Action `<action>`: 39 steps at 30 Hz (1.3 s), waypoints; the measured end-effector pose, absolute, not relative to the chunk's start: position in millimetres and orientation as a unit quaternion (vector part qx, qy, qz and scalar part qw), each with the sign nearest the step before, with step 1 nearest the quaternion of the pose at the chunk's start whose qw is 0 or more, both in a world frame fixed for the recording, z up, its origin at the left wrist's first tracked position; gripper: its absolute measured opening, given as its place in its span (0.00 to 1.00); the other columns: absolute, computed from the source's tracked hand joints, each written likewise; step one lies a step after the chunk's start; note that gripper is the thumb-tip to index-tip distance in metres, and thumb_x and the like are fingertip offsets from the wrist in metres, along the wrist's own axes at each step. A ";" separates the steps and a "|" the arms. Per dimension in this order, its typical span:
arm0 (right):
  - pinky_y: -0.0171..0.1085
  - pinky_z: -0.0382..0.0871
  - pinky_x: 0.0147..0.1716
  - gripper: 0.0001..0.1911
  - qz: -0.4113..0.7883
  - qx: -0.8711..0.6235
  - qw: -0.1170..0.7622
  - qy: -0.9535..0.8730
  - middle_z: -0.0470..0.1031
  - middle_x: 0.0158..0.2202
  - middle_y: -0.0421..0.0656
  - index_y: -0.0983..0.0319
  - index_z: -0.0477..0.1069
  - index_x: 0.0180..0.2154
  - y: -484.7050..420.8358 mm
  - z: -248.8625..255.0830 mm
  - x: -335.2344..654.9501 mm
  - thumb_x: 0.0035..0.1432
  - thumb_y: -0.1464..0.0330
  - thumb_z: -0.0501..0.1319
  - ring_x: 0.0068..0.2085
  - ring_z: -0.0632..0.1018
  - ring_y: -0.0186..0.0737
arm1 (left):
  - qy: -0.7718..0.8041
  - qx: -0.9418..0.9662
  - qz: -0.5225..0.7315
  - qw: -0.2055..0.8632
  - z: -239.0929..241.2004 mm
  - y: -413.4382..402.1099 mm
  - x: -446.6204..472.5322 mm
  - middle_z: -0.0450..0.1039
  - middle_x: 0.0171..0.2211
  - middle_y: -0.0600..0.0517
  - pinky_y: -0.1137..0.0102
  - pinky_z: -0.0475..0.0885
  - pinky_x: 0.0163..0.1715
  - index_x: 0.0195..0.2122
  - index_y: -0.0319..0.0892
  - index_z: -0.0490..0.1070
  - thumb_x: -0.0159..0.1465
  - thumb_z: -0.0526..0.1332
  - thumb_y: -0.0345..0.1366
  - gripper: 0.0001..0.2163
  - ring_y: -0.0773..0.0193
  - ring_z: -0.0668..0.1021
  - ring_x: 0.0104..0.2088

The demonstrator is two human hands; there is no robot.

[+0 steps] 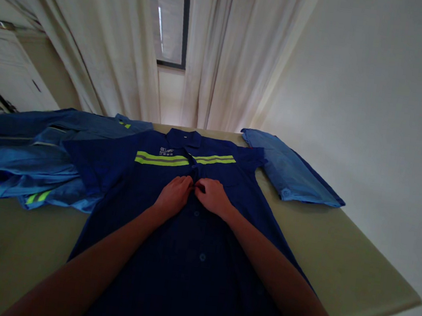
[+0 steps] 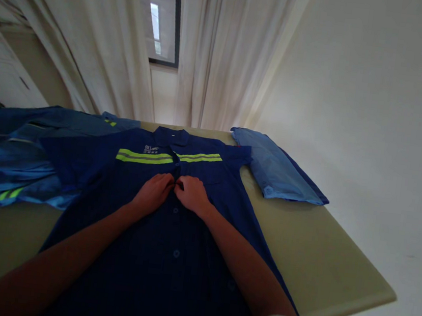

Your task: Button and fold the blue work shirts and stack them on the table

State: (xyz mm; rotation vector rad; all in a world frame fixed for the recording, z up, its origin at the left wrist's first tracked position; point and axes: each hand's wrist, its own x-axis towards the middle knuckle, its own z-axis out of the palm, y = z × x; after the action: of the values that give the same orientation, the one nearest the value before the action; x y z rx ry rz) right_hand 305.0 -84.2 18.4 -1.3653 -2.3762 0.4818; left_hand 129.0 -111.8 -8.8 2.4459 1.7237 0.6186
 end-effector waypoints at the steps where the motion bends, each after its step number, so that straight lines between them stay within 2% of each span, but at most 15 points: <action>1: 0.36 0.66 0.39 0.10 0.185 -0.480 0.181 -0.838 0.84 0.37 0.44 0.61 0.82 0.39 -82.9 21.1 305.9 0.69 0.69 0.61 0.39 0.82 0.42 | 0.566 0.798 0.201 0.044 -7.6 -112.4 129.2 0.77 0.40 0.45 0.60 0.72 0.46 0.44 0.42 0.70 0.74 0.55 0.29 0.06 0.51 0.78 0.43; 4: 0.34 0.65 0.35 0.12 0.248 -0.467 0.196 -0.826 0.83 0.32 0.41 0.60 0.82 0.37 -77.8 24.8 309.9 0.69 0.73 0.59 0.34 0.81 0.39 | 0.568 0.793 0.212 0.056 -5.5 -113.0 128.5 0.77 0.40 0.46 0.62 0.72 0.44 0.45 0.43 0.70 0.74 0.54 0.30 0.06 0.52 0.79 0.43; 9: 0.34 0.67 0.35 0.06 0.318 -0.459 0.234 -0.796 0.83 0.32 0.38 0.59 0.80 0.38 -73.4 15.8 312.8 0.62 0.75 0.67 0.34 0.81 0.38 | 0.550 0.791 0.248 0.102 -9.1 -110.2 123.7 0.78 0.39 0.48 0.64 0.72 0.42 0.44 0.45 0.70 0.74 0.54 0.31 0.05 0.54 0.81 0.42; 16: 0.36 0.66 0.38 0.04 0.197 -0.461 0.258 -0.826 0.80 0.35 0.40 0.59 0.77 0.37 -81.2 -0.8 305.4 0.66 0.73 0.67 0.37 0.79 0.39 | 0.536 0.776 0.300 0.143 -15.9 -105.4 119.7 0.81 0.41 0.47 0.63 0.73 0.43 0.45 0.45 0.71 0.73 0.52 0.30 0.08 0.54 0.83 0.42; 21: 0.36 0.68 0.41 0.03 0.156 -0.462 0.249 -0.837 0.78 0.42 0.43 0.59 0.76 0.41 -85.5 -5.4 304.6 0.68 0.72 0.64 0.39 0.78 0.40 | 0.542 0.742 0.343 0.195 -17.1 -103.5 120.2 0.83 0.39 0.49 0.63 0.75 0.41 0.46 0.46 0.71 0.71 0.58 0.38 0.06 0.54 0.84 0.40; 26: 0.37 0.68 0.41 0.03 0.155 -0.466 0.244 -0.836 0.77 0.43 0.43 0.60 0.76 0.43 -86.1 -6.0 304.2 0.69 0.72 0.64 0.40 0.78 0.39 | 0.524 0.726 0.370 0.250 -17.0 -99.4 116.9 0.83 0.37 0.51 0.64 0.76 0.41 0.44 0.46 0.72 0.69 0.60 0.40 0.06 0.57 0.85 0.39; 32: 0.35 0.66 0.39 0.03 0.158 -0.471 0.252 -0.831 0.76 0.41 0.41 0.60 0.75 0.42 -84.5 -8.1 304.4 0.67 0.72 0.65 0.37 0.76 0.37 | 0.516 0.719 0.376 0.273 -17.1 -95.9 112.9 0.83 0.35 0.52 0.65 0.77 0.40 0.39 0.46 0.73 0.66 0.61 0.40 0.05 0.57 0.84 0.37; 39: 0.34 0.64 0.36 0.03 0.186 -0.451 0.287 -0.824 0.75 0.37 0.39 0.60 0.75 0.39 -82.6 -7.0 306.9 0.64 0.72 0.66 0.35 0.74 0.36 | 0.526 0.714 0.376 0.270 -13.9 -97.7 116.1 0.83 0.35 0.52 0.65 0.76 0.40 0.39 0.46 0.75 0.67 0.61 0.41 0.07 0.57 0.84 0.37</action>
State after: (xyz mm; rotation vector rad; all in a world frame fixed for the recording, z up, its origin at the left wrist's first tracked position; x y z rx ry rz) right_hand 306.9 -82.6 -7.0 -1.2058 -2.2014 0.4959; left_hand 116.1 -97.7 -13.9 1.9246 1.4166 1.0134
